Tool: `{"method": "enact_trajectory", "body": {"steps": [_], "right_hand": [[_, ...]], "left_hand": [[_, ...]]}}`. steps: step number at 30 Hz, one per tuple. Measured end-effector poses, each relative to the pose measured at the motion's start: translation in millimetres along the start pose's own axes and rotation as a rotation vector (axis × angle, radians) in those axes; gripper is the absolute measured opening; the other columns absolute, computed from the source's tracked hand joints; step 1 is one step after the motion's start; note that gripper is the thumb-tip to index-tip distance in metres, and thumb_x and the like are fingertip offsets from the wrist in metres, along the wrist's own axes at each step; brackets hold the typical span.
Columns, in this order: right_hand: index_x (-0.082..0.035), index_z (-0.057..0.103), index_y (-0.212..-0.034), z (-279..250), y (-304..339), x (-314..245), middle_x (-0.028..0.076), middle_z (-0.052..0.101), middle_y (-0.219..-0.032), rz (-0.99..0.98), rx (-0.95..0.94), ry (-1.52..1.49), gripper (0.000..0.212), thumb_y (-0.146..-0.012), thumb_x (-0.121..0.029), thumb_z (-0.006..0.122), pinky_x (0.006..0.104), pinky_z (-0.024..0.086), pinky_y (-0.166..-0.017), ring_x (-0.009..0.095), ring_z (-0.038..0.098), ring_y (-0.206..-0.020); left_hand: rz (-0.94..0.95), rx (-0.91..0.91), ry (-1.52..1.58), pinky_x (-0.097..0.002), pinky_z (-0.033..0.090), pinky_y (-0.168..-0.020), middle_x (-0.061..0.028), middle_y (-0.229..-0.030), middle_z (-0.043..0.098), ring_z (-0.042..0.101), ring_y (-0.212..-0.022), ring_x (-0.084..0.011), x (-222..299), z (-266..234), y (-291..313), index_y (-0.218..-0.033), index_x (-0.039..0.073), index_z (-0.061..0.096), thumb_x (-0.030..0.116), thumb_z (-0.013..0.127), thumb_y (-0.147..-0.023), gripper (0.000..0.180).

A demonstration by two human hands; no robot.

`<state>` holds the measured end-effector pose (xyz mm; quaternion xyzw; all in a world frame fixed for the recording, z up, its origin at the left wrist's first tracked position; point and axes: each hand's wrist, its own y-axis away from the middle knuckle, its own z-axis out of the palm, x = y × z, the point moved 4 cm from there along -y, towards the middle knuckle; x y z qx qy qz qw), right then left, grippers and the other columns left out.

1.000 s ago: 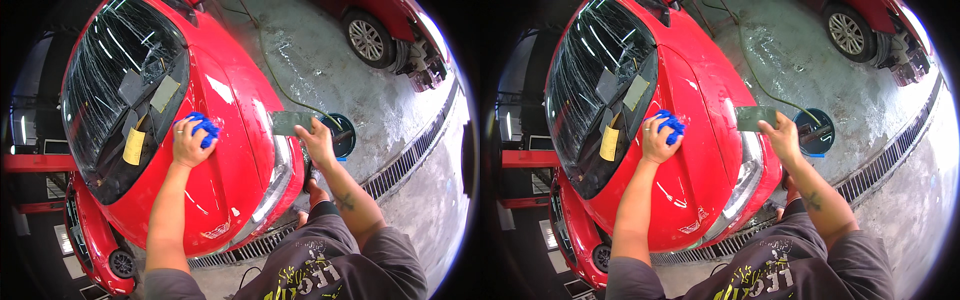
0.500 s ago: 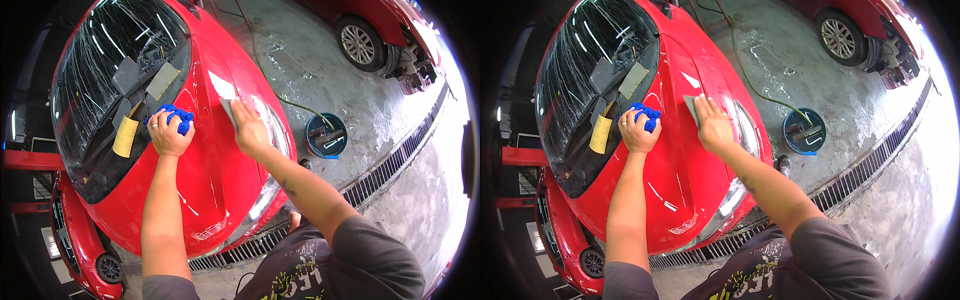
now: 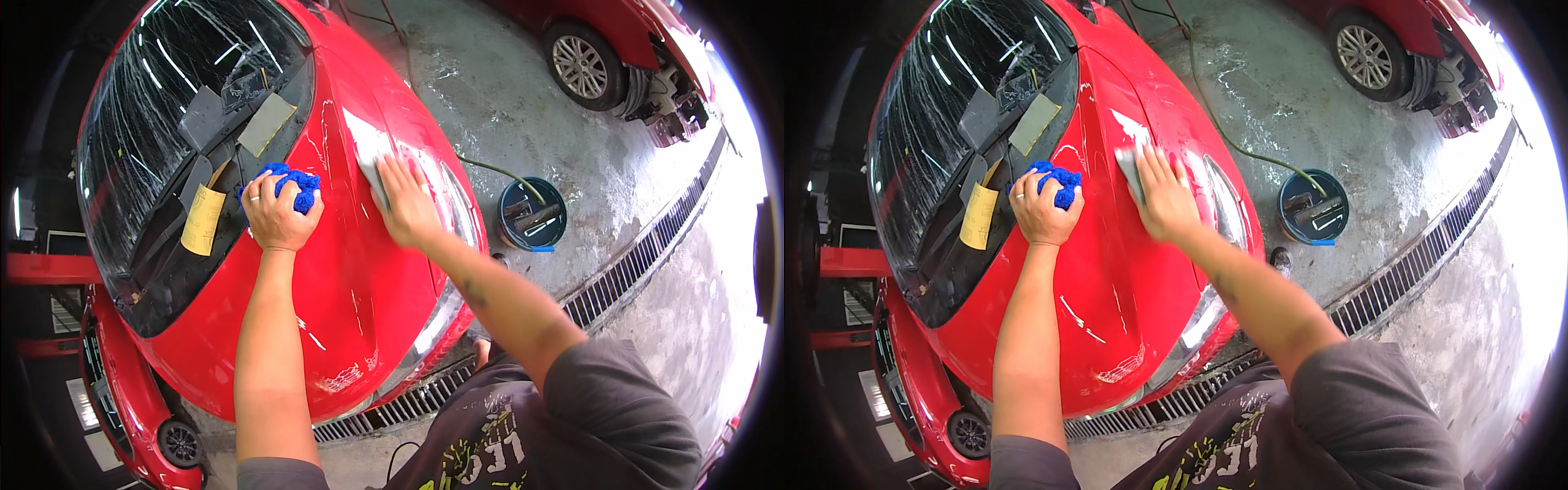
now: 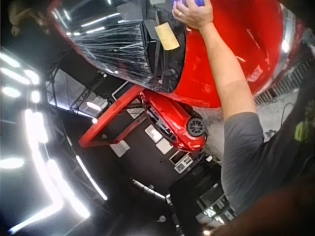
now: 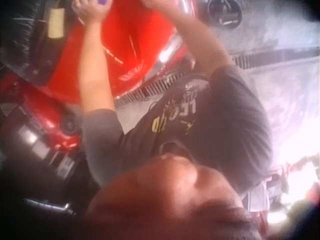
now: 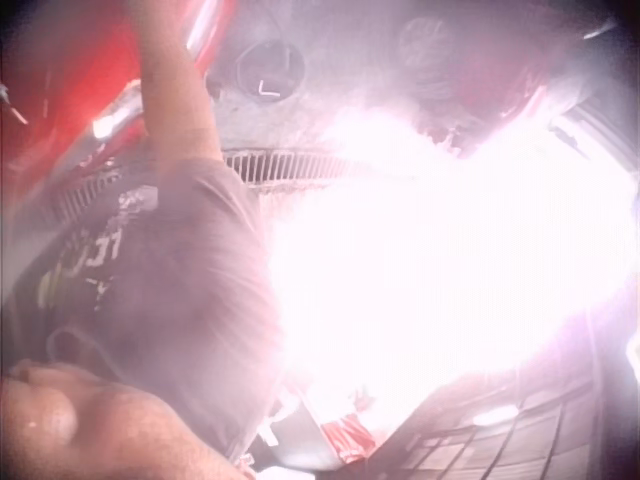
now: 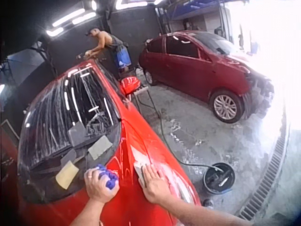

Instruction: The person scrubs the hood of a red car with a sanding block and wipes the surface with a blue cloth. They repeatedly dip the sanding block into a bucket of water and continue scrubbing and wiping different sections of the hood.

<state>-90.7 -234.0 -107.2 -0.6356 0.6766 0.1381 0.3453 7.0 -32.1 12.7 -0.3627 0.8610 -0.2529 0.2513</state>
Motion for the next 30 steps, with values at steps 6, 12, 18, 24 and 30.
{"method": "enact_trajectory", "body": {"steps": [6,12,18,24,30], "right_hand": [[0.003,0.029,-0.176,-12.1,108.9,-32.4,0.023,0.027,-0.187,-0.014,-0.254,0.137,0.087,-0.097,-0.015,0.06,0.0658,0.016,-0.139,0.039,0.021,-0.175],[0.001,0.037,-0.174,-18.0,-19.3,-1.4,0.024,0.03,-0.185,0.074,-0.09,-0.039,0.072,-0.115,-0.036,0.057,0.0614,0.018,-0.14,0.039,0.026,-0.174],[0.0,0.03,-0.176,-11.2,79.8,-27.0,0.021,0.028,-0.186,0.023,-0.26,0.115,0.079,-0.112,-0.036,0.059,0.0641,0.02,-0.139,0.039,0.022,-0.175],[0.0,0.041,-0.17,-35.6,-126.0,18.7,0.022,0.037,-0.182,0.024,-0.094,-0.09,0.069,-0.118,-0.044,0.051,0.0656,0.026,-0.136,0.039,0.03,-0.171],[0.002,0.041,-0.168,-22.6,-36.3,-7.4,0.024,0.04,-0.18,-0.032,-0.126,0.045,0.066,-0.119,-0.042,0.048,0.0673,0.025,-0.135,0.041,0.035,-0.169]], "left_hand": [[-0.025,-0.011,-0.021,-0.0583,0.05,-0.11,-0.0115,-0.118,0.071,0.065,-0.124,-0.0384,-9.9,-13.0,11.7,-0.091,0.012,0.071,0.041,0.087,-0.085,0.034],[-0.003,0.019,0.009,-0.0585,0.05,-0.111,-0.011,-0.118,0.071,0.065,-0.126,-0.038,-0.3,-0.1,-0.8,-0.091,0.013,0.07,0.04,0.088,-0.084,0.033],[-0.059,-0.031,-0.005,-0.0599,0.049,-0.112,-0.0115,-0.124,0.071,0.063,-0.13,-0.0391,-14.3,-17.1,10.9,-0.105,0.015,0.072,0.041,0.087,-0.084,0.037],[-0.069,-0.03,0.065,-0.06,0.045,-0.116,-0.0128,-0.136,0.068,0.06,-0.134,-0.0413,-1.1,-1.9,-10.6,-0.132,0.014,0.068,0.041,0.087,-0.083,0.058],[-0.066,-0.079,0.024,-0.0606,0.045,-0.116,-0.0127,-0.138,0.066,0.059,-0.134,-0.0419,-9.9,-11.6,2.2,-0.133,0.014,0.068,0.041,0.086,-0.083,0.059]]}}
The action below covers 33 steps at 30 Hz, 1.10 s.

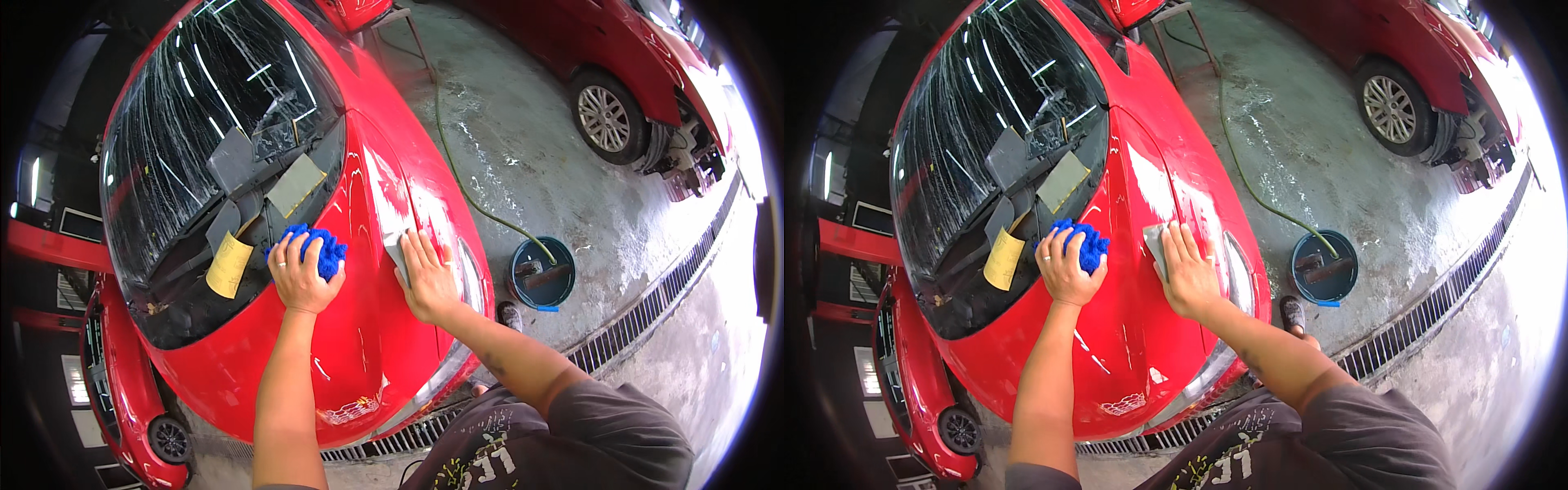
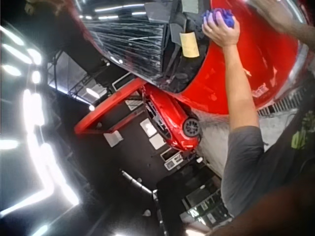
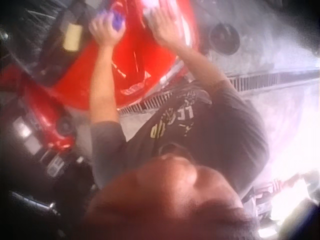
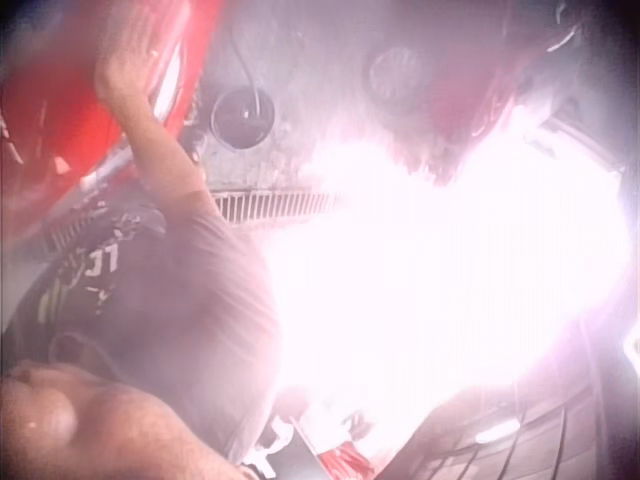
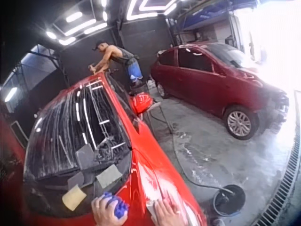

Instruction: The person scrubs the hood of a red car with a sanding block and wipes the surface with a blue cloth. They repeatedly dip the sanding block into a bucket of water and continue scrubbing and wiping different sections of the hood.

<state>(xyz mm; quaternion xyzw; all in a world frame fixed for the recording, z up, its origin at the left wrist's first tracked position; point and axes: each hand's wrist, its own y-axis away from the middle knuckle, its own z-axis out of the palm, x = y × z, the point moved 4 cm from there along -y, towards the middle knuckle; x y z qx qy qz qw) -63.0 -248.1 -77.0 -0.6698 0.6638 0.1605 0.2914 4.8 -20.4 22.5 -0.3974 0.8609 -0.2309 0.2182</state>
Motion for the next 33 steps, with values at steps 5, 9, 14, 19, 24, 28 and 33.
{"method": "enact_trajectory", "body": {"steps": [5,9,14,19,24,28,33], "right_hand": [[0.002,0.037,-0.172,-30.8,-124.7,33.2,0.024,0.039,-0.18,-0.011,-0.02,-0.109,0.069,-0.118,-0.041,0.049,0.0686,0.026,-0.134,0.038,0.03,-0.171],[0.0,0.033,-0.175,-13.5,-45.1,27.1,0.022,0.033,-0.184,-0.057,-0.14,-0.126,0.071,-0.119,-0.04,0.048,0.0672,0.02,-0.137,0.039,0.027,-0.173],[0.003,0.03,-0.175,-38.8,-135.7,30.0,0.025,0.03,-0.184,-0.041,-0.102,-0.247,0.072,-0.119,-0.038,0.048,0.0645,0.018,-0.139,0.039,0.025,-0.173],[0.005,0.032,-0.173,-33.0,-71.0,31.1,0.028,0.035,-0.181,-0.07,-0.215,-0.222,0.071,-0.119,-0.038,0.047,0.0613,0.021,-0.139,0.043,0.029,-0.171],[0.007,0.033,-0.172,-38.7,-134.2,34.0,0.029,0.034,-0.181,-0.116,-0.096,-0.285,0.071,-0.119,-0.038,0.048,0.0622,0.024,-0.137,0.045,0.031,-0.17],[0.009,0.036,-0.17,-41.5,-128.5,43.3,0.031,0.038,-0.178,-0.219,-0.105,-0.231,0.07,-0.118,-0.036,0.05,0.063,0.025,-0.136,0.044,0.035,-0.168],[0.006,0.035,-0.171,-50.7,-195.2,49.8,0.027,0.036,-0.181,-0.373,-0.077,-0.254,0.07,-0.118,-0.036,0.052,0.0633,0.023,-0.137,0.042,0.033,-0.17]], "left_hand": [[-0.001,-0.033,-0.008,-0.0632,0.044,-0.117,-0.016,-0.14,0.065,0.057,-0.137,-0.0441,7.1,9.4,-15.9,-0.133,0.012,0.068,0.04,0.086,-0.082,0.061],[-0.019,-0.065,-0.043,-0.0646,0.043,-0.118,-0.0171,-0.143,0.064,0.056,-0.138,-0.0454,3.3,3.7,-5.4,-0.134,0.012,0.067,0.04,0.086,-0.082,0.062],[-0.014,-0.081,-0.059,-0.0664,0.043,-0.117,-0.0168,-0.146,0.062,0.054,-0.14,-0.0462,7.2,10.6,-14.3,-0.138,0.014,0.064,0.04,0.086,-0.082,0.065],[-0.037,-0.121,-0.079,-0.068,0.044,-0.116,-0.0159,-0.147,0.06,0.054,-0.141,-0.0458,5.8,6.0,-6.9,-0.139,0.017,0.062,0.042,0.086,-0.082,0.066],[-0.047,-0.13,-0.09,-0.0689,0.043,-0.116,-0.0169,-0.148,0.059,0.053,-0.143,-0.0467,7.4,12.6,-10.5,-0.138,0.017,0.062,0.044,0.085,-0.083,0.066],[-0.044,-0.149,-0.09,-0.07,0.042,-0.118,-0.0197,-0.149,0.058,0.052,-0.141,-0.0508,5.9,7.4,-8.3,-0.139,0.013,0.062,0.042,0.084,-0.083,0.067],[-0.041,-0.156,-0.083,-0.0706,0.042,-0.117,-0.0191,-0.15,0.058,0.052,-0.142,-0.0503,8.0,10.3,-12.6,-0.139,0.015,0.062,0.043,0.085,-0.082,0.067]]}}
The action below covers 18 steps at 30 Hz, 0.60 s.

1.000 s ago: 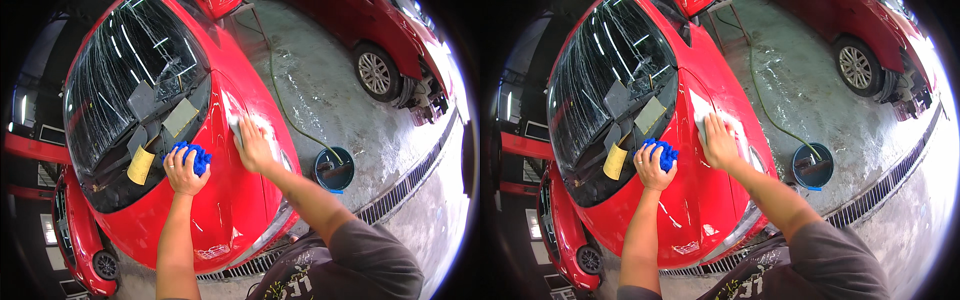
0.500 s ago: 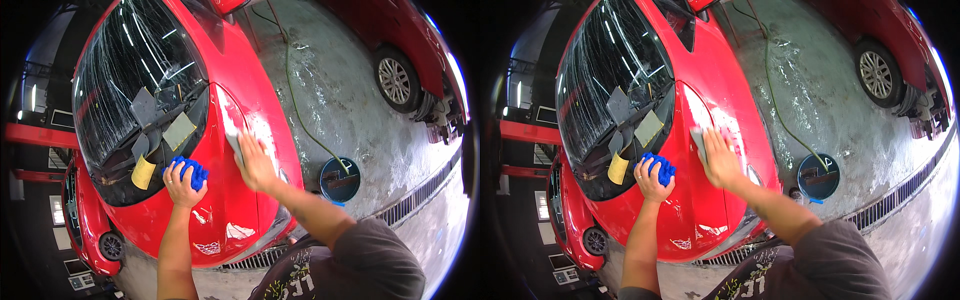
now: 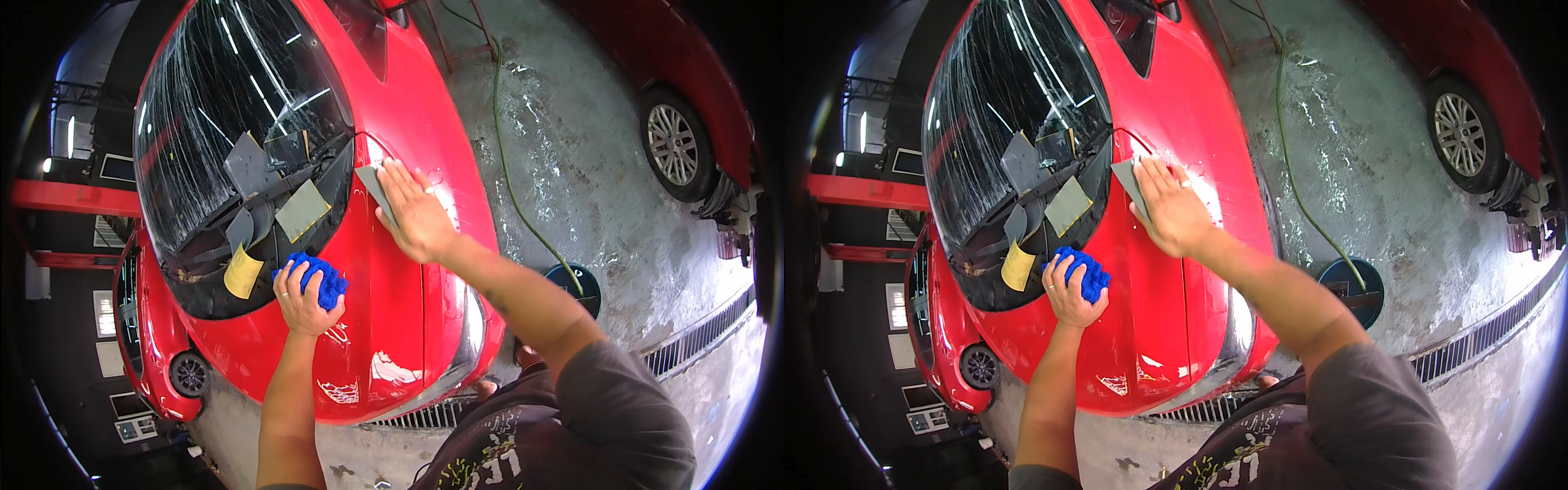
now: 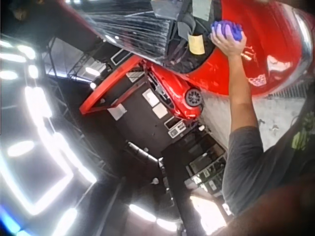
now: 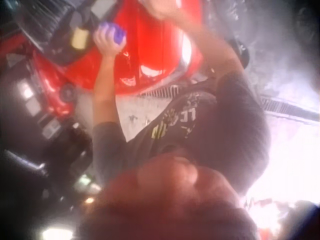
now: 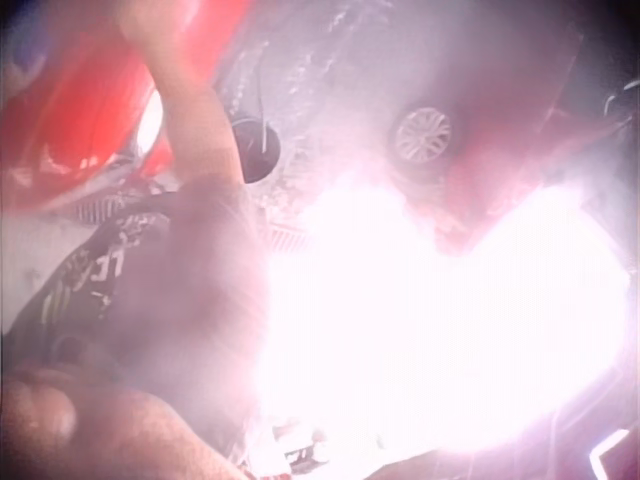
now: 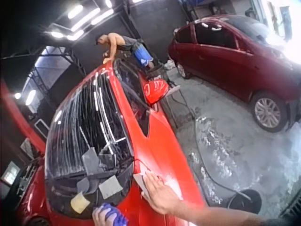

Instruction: The person scrubs the hood of a red car with a sanding block and wipes the surface with a blue cloth. They repeatedly dip the sanding block into a bucket of water and continue scrubbing and wiping different sections of the hood.

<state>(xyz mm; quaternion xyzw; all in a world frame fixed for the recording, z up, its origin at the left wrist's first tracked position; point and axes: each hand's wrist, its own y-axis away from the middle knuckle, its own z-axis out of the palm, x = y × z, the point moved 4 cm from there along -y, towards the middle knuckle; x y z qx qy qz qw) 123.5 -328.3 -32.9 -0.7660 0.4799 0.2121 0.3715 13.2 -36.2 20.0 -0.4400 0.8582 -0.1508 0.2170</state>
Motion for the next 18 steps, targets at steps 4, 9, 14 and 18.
{"method": "enact_trajectory", "body": {"steps": [4,9,14,18], "right_hand": [[0.005,0.036,-0.171,-0.7,22.4,13.1,0.028,0.038,-0.179,-0.122,-0.057,0.079,0.07,-0.118,-0.037,0.053,0.0614,0.022,-0.139,0.042,0.033,-0.17],[0.004,0.036,-0.171,-15.3,-41.7,12.7,0.029,0.038,-0.179,-0.177,0.017,0.068,0.071,-0.118,-0.039,0.054,0.0622,0.023,-0.138,0.044,0.035,-0.169],[0.003,0.034,-0.173,-9.2,14.6,34.9,0.027,0.037,-0.18,-0.272,-0.144,0.183,0.073,-0.117,-0.039,0.055,0.0594,0.025,-0.138,0.041,0.034,-0.169],[0.002,0.037,-0.172,-22.3,-55.9,14.6,0.024,0.036,-0.182,-0.296,-0.012,0.176,0.074,-0.115,-0.04,0.058,0.0592,0.026,-0.138,0.039,0.034,-0.17]], "left_hand": [[-0.004,0.01,-0.002,-0.0712,0.042,-0.116,-0.0192,-0.151,0.058,0.052,-0.143,-0.0506,-4.7,0.0,5.0,-0.14,0.015,0.061,0.043,0.084,-0.083,0.068],[-0.006,-0.001,0.004,-0.0711,0.042,-0.116,-0.0186,-0.151,0.058,0.051,-0.143,-0.0506,-2.5,0.9,-0.3,-0.139,0.015,0.062,0.042,0.085,-0.082,0.068],[-0.032,0.011,0.005,-0.0707,0.042,-0.117,-0.0156,-0.15,0.058,0.052,-0.143,-0.0476,-4.6,-0.7,4.4,-0.137,0.018,0.064,0.043,0.088,-0.079,0.068],[-0.026,0.012,0.016,-0.0701,0.042,-0.117,-0.0147,-0.15,0.058,0.052,-0.144,-0.0472,-3.0,2.8,0.3,-0.136,0.018,0.064,0.044,0.088,-0.079,0.067]]}}
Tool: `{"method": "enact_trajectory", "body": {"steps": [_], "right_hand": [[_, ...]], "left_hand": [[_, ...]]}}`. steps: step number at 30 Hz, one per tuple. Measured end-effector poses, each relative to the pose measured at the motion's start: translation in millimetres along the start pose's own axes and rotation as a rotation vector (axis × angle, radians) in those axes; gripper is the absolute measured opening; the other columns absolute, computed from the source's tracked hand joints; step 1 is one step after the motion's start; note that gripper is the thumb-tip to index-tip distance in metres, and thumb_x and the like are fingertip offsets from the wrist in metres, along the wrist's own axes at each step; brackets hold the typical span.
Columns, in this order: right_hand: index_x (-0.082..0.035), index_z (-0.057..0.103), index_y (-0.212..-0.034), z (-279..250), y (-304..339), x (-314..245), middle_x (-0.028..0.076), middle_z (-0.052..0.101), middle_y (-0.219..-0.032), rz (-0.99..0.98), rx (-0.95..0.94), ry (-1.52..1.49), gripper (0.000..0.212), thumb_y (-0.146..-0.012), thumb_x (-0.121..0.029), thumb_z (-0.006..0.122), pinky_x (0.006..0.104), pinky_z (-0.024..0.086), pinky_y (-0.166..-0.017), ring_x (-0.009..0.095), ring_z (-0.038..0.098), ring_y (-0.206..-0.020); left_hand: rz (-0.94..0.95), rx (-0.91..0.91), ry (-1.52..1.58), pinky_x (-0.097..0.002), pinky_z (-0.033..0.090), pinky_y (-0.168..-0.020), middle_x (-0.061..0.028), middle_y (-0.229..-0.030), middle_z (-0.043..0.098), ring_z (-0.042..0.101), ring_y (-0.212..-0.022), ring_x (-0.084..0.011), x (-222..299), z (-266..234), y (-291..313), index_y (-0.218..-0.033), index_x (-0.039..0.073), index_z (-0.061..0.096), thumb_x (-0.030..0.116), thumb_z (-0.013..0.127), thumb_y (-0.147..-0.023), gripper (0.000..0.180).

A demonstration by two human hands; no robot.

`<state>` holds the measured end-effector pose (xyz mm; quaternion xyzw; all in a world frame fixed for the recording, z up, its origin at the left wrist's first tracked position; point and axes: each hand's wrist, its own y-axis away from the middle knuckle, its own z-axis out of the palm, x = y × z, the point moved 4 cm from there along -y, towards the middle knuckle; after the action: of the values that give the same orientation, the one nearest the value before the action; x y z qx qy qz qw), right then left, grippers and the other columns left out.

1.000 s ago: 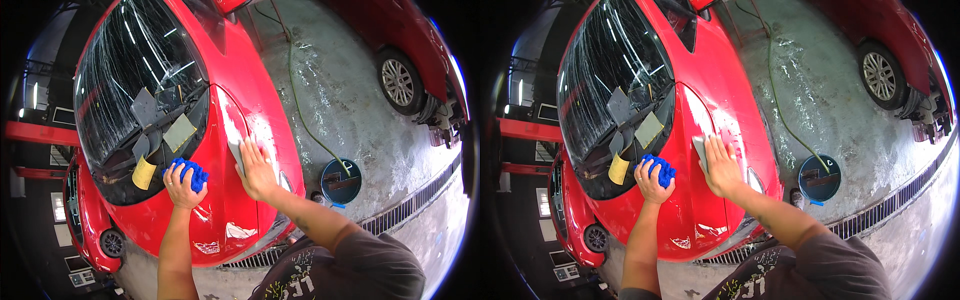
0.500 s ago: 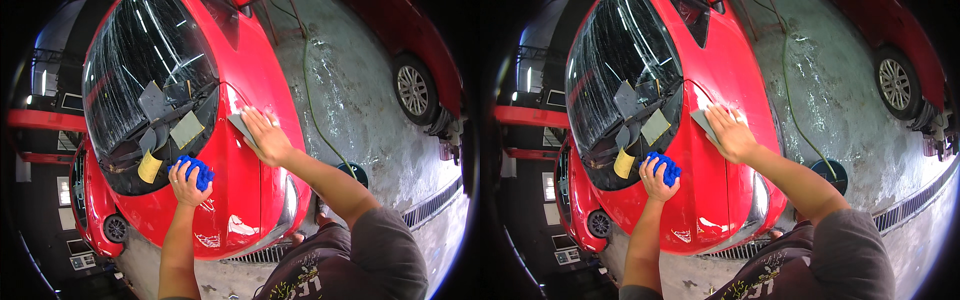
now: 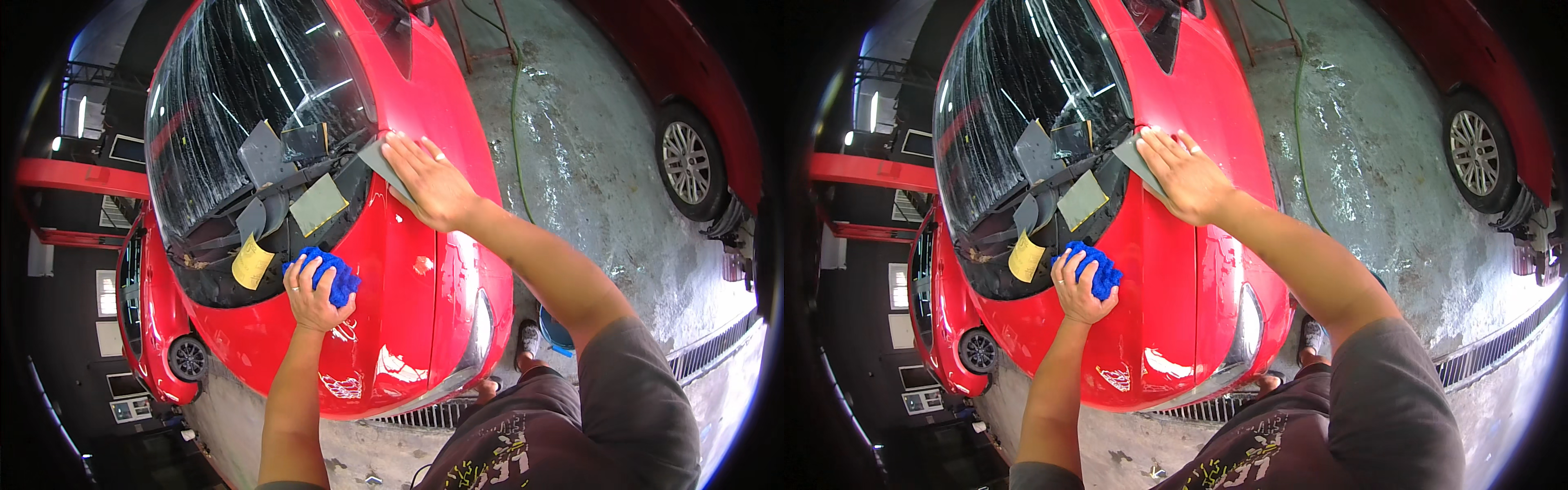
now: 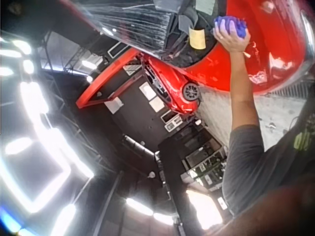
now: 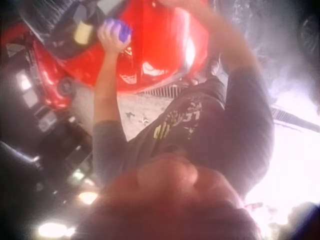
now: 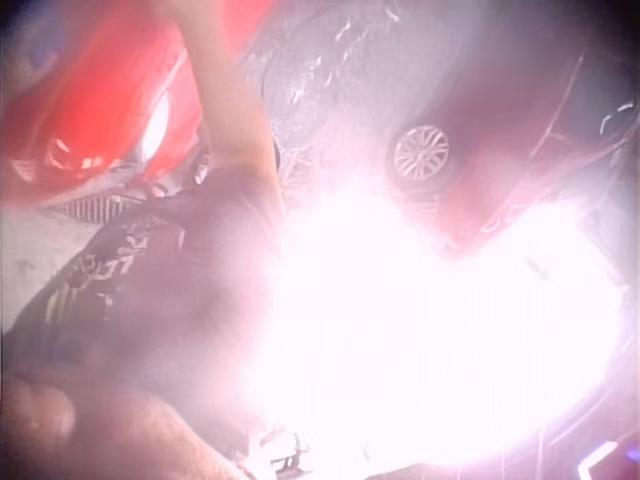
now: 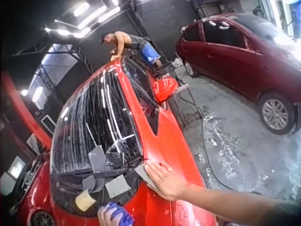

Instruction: The person scrubs the hood of a red car with a sanding block and wipes the surface with a blue cloth. They repeatedly dip the sanding block into a bucket of water and continue scrubbing and wiping different sections of the hood.

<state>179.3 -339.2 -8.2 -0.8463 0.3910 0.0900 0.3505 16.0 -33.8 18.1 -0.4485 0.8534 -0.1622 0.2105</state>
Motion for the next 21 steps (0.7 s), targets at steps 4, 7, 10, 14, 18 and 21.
{"method": "enact_trajectory", "body": {"steps": [4,7,10,14,18,21], "right_hand": [[0.003,0.038,-0.171,13.2,51.6,-14.7,0.024,0.041,-0.179,-0.03,-0.08,0.044,0.073,-0.114,-0.037,0.059,0.059,0.028,-0.137,0.04,0.036,-0.168],[0.004,0.039,-0.171,9.6,42.7,-23.3,0.025,0.044,-0.176,0.003,-0.112,0.098,0.073,-0.114,-0.037,0.06,0.0596,0.029,-0.136,0.041,0.039,-0.167],[0.006,0.037,-0.171,3.5,15.0,-27.8,0.028,0.043,-0.177,0.11,0.006,0.052,0.075,-0.114,-0.038,0.06,0.0572,0.03,-0.137,0.041,0.039,-0.167],[0.009,0.032,-0.173,40.6,90.3,-89.8,0.032,0.036,-0.179,0.134,-0.111,-0.066,0.078,-0.108,-0.023,0.062,0.0557,0.032,-0.136,0.047,0.035,-0.168],[0.01,0.031,-0.172,22.3,42.4,-75.7,0.034,0.035,-0.179,0.204,0.069,-0.051,0.082,-0.105,-0.023,0.064,0.0548,0.033,-0.137,0.049,0.034,-0.168],[0.011,0.03,-0.172,5.4,-2.2,-54.9,0.034,0.035,-0.179,0.282,0.062,-0.025,0.082,-0.105,-0.023,0.064,0.0551,0.032,-0.137,0.049,0.034,-0.168]], "left_hand": [[0.003,0.0,0.01,-0.0699,0.041,-0.118,-0.0187,-0.151,0.059,0.052,-0.143,-0.0502,-1.1,-3.8,5.5,-0.139,0.016,0.063,0.045,0.083,-0.084,0.065],[0.0,0.016,-0.001,-0.0699,0.041,-0.118,-0.0181,-0.15,0.059,0.053,-0.142,-0.0492,-1.3,-6.2,6.4,-0.138,0.016,0.063,0.045,0.083,-0.083,0.065],[0.008,0.017,-0.002,-0.0699,0.042,-0.117,-0.0176,-0.15,0.059,0.053,-0.142,-0.048,0.3,0.3,-1.6,-0.137,0.016,0.064,0.045,0.083,-0.083,0.064],[-0.004,0.018,0.012,-0.0703,0.042,-0.117,-0.0172,-0.15,0.059,0.053,-0.143,-0.0483,-0.6,-2.0,7.8,-0.137,0.016,0.064,0.044,0.084,-0.082,0.065],[-0.001,0.01,0.01,-0.0707,0.042,-0.117,-0.0168,-0.151,0.059,0.052,-0.143,-0.0484,-1.4,-4.3,2.5,-0.137,0.016,0.063,0.042,0.086,-0.08,0.066],[-0.017,0.007,0.017,-0.0705,0.042,-0.117,-0.0156,-0.15,0.058,0.052,-0.143,-0.0478,0.3,-2.3,-0.5,-0.136,0.017,0.063,0.04,0.088,-0.078,0.067]]}}
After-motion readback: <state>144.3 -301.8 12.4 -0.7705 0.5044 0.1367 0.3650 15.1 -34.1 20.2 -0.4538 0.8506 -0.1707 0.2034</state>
